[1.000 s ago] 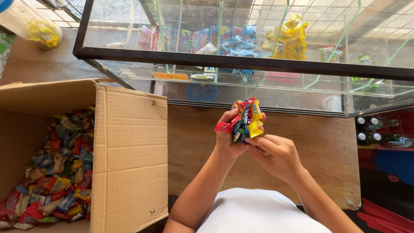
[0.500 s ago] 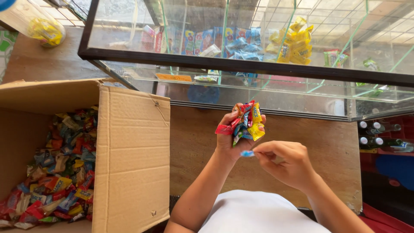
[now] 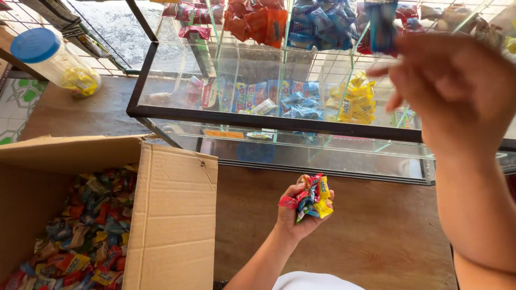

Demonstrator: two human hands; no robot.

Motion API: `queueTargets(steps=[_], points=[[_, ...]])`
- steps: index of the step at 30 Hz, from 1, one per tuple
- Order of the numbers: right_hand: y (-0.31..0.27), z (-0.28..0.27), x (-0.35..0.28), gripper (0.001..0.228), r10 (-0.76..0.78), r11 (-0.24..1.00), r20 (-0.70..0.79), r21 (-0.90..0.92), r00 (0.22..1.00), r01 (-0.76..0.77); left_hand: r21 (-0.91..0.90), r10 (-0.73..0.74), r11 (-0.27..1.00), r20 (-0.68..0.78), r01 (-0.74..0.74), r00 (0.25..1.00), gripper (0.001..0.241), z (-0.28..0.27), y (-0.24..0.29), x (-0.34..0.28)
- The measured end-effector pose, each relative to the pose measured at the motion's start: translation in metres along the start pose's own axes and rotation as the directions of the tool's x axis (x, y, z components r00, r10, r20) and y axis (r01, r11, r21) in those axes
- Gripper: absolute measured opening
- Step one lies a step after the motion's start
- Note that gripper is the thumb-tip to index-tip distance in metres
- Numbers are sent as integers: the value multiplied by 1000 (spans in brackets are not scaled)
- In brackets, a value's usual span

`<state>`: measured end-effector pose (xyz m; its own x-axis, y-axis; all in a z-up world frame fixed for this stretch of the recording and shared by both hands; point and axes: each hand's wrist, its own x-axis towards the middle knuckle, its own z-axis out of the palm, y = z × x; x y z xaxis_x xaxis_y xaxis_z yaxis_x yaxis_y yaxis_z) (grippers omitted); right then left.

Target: The recorder is organizing and stocking various individual candy packets into glass display bins at a store counter.

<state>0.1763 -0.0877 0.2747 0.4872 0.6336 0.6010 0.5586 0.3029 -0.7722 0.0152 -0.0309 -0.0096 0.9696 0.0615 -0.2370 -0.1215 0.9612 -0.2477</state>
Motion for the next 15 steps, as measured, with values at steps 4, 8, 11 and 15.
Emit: queueTargets(steps=[4, 8, 11, 15], points=[[23, -7, 49, 15, -107, 994, 122, 24, 987, 104, 17, 2, 1000, -22, -2, 1000, 27, 1, 1, 1], [57, -20, 55, 7, -58, 998, 78, -28, 995, 60, 14, 16, 1000, 8, -16, 1000, 23, 0, 5, 0], [30, -4, 44, 11, 19, 1000, 39, -5, 999, -19, 5, 31, 1000, 38, -31, 999, 24, 2, 13, 0], [13, 1, 3, 16, -5, 999, 98, 35, 995, 2, 28, 50, 998, 71, -52, 996, 28, 4, 18, 0]])
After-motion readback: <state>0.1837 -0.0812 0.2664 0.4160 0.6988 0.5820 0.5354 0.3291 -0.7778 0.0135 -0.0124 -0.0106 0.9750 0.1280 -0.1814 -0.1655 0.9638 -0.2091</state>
